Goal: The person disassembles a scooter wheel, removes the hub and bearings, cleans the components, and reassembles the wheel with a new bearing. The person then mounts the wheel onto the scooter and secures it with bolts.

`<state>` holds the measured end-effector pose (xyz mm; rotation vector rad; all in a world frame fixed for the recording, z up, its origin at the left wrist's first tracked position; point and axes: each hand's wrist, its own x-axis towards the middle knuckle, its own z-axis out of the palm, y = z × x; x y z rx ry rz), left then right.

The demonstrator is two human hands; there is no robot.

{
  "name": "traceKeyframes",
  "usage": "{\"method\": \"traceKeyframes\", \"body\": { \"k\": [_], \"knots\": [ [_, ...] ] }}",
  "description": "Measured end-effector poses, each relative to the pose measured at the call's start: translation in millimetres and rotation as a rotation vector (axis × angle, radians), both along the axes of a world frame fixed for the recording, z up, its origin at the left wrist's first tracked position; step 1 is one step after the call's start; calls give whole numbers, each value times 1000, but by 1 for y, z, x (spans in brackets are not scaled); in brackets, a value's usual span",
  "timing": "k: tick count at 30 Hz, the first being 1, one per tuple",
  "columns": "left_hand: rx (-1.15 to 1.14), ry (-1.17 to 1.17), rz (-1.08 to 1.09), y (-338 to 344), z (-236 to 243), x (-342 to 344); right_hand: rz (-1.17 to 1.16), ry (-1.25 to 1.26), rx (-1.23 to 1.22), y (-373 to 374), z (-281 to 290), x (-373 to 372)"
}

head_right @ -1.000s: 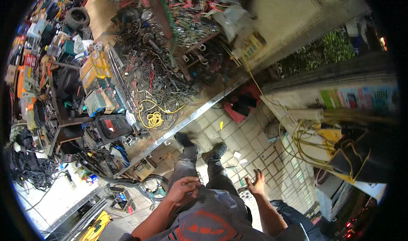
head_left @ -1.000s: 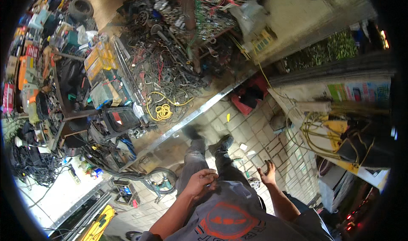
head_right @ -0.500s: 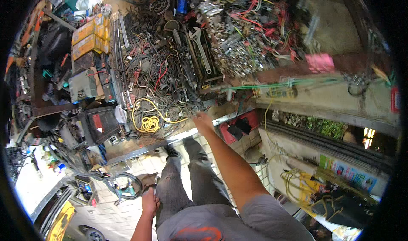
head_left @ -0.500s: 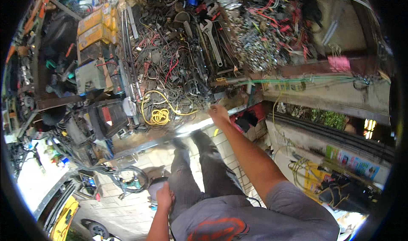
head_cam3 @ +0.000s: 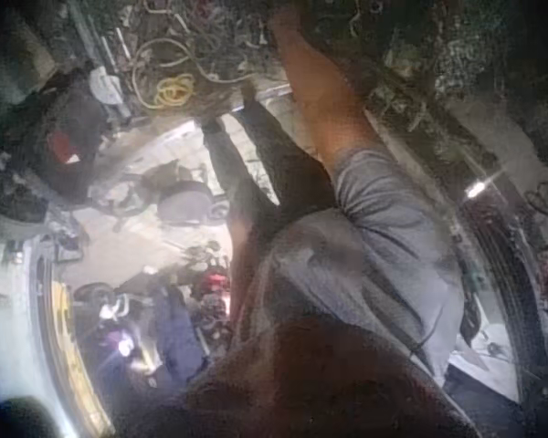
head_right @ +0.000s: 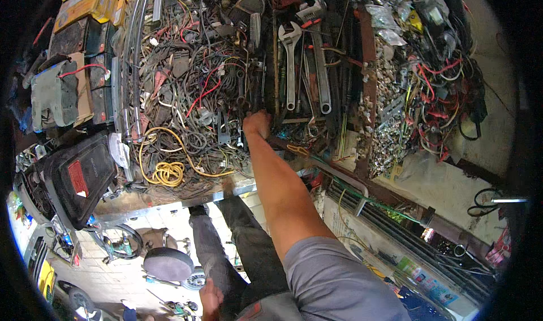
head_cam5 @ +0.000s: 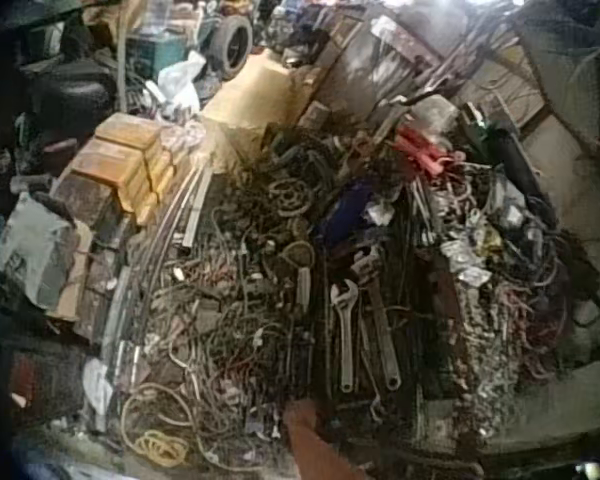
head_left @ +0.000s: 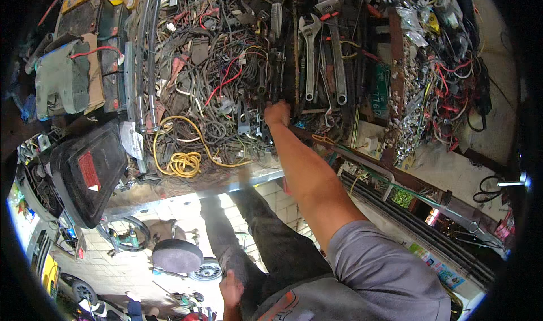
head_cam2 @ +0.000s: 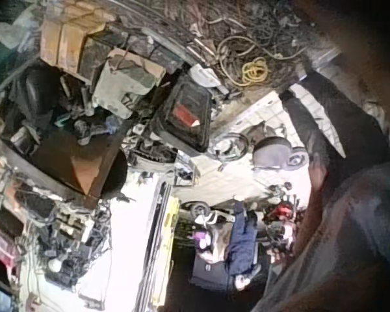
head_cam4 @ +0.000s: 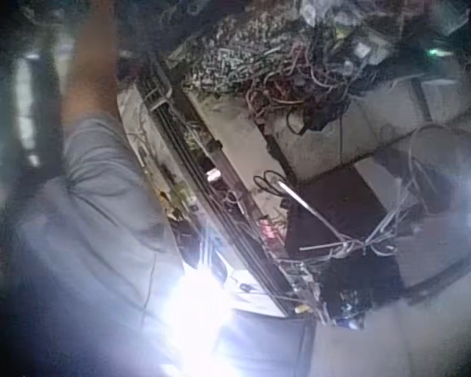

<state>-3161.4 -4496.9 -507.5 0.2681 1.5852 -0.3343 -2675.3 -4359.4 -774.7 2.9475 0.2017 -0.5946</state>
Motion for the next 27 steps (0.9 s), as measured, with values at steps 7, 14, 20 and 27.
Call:
{"method": "traceKeyframes", "body": {
  "k": [7, 14, 20, 27],
  "knots": [
    [21, -144, -249, 25, 2, 29, -1021, 776, 1272, -23, 85, -14],
    [3, -382, -199, 61, -9, 62, -1194, 1596, 1712, -52, 198, -77],
    [160, -415, -272, 123, -18, 119, -1318, 1907, 1845, -57, 243, -110],
    [334, -557, 67, 195, 11, 194, -1342, 2117, 1683, -69, 273, -141]
  ]
}}
